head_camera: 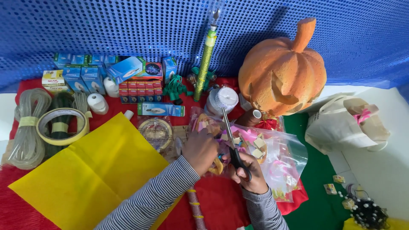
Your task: The person decorates a wand by wrapping a red tassel around its neck and securing it with a small piece of white tape. They use scissors to cut the tape and then adjust the tassel to ensure it is properly attached.
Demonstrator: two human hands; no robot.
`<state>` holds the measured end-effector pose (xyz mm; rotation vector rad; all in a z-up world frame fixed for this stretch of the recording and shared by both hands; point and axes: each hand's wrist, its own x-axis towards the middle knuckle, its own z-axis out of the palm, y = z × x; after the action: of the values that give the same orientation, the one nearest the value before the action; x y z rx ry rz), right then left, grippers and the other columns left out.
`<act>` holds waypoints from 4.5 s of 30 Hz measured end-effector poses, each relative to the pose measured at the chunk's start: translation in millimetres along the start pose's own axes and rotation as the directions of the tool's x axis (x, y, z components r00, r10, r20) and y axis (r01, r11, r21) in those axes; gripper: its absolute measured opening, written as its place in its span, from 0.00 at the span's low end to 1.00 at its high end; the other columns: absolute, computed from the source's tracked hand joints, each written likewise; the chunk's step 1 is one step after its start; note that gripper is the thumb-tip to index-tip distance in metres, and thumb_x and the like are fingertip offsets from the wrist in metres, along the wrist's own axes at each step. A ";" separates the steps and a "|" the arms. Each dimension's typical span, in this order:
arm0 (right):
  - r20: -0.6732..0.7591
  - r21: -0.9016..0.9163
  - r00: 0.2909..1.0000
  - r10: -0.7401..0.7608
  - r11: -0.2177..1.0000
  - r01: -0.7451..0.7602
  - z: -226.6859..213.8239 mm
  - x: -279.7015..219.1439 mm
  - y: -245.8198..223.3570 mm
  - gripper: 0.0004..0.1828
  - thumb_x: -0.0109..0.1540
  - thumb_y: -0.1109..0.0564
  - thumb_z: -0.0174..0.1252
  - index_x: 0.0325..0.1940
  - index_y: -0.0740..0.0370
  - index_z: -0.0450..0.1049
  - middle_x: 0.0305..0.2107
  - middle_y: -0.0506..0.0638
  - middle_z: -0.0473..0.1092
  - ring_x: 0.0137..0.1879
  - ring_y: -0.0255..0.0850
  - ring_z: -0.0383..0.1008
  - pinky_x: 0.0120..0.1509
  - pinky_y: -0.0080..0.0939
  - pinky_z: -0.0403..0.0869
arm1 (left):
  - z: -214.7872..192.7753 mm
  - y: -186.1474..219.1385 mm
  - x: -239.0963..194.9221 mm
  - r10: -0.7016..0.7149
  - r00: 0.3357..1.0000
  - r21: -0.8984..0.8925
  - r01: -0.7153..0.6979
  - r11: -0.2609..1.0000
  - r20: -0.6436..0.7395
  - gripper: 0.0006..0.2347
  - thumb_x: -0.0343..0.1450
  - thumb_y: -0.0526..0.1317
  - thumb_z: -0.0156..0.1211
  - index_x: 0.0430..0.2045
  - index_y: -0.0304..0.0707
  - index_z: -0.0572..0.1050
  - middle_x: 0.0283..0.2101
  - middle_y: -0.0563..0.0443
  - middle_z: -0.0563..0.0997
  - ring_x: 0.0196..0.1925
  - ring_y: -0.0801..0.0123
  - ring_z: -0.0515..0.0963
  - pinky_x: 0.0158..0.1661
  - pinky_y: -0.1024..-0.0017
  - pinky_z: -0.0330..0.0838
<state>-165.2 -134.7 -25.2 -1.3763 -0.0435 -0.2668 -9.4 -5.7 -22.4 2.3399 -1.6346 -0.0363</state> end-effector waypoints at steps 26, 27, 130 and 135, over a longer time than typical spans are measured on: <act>0.160 0.290 0.987 0.008 0.955 -0.054 -12.3 -5.2 6.2 0.36 0.64 0.44 0.68 0.56 0.84 0.69 0.14 0.47 0.63 0.15 0.30 0.54 0.22 0.31 0.53 | -90.3 -17.7 -16.0 -0.227 0.928 -0.638 -0.015 0.770 -0.295 0.08 0.70 0.43 0.61 0.39 0.43 0.77 0.30 0.58 0.83 0.30 0.69 0.82 0.26 0.68 0.76; 0.182 0.309 0.983 0.006 0.949 -0.063 -13.3 -5.4 6.7 0.36 0.64 0.45 0.68 0.57 0.84 0.68 0.15 0.48 0.64 0.15 0.31 0.55 0.21 0.31 0.53 | -91.5 -16.4 -16.3 -0.213 0.939 -0.660 -0.020 0.751 -0.271 0.06 0.70 0.44 0.60 0.32 0.44 0.77 0.29 0.57 0.82 0.30 0.69 0.80 0.25 0.70 0.74; 0.352 -0.634 0.925 -0.144 0.690 0.349 66.3 30.1 9.8 0.09 0.69 0.54 0.56 0.47 0.61 0.74 0.35 0.52 0.74 0.39 0.43 0.74 0.43 0.43 0.76 | -51.8 16.7 -125.5 -0.378 0.874 -0.384 0.477 0.790 0.307 0.09 0.75 0.47 0.52 0.44 0.50 0.76 0.30 0.54 0.81 0.29 0.66 0.79 0.28 0.65 0.72; 0.263 -0.647 0.917 -0.299 0.651 0.397 61.2 34.4 13.2 0.06 0.66 0.55 0.61 0.38 0.58 0.74 0.29 0.49 0.72 0.32 0.40 0.70 0.40 0.40 0.73 | -49.0 9.2 -119.8 -0.462 0.833 -0.366 0.551 0.750 0.305 0.08 0.74 0.48 0.54 0.44 0.54 0.76 0.27 0.54 0.81 0.25 0.66 0.78 0.25 0.65 0.68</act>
<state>-121.4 -78.5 -19.4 -2.1474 -0.3611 -0.5568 -51.6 112.6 9.8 2.3753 -0.8614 -0.6991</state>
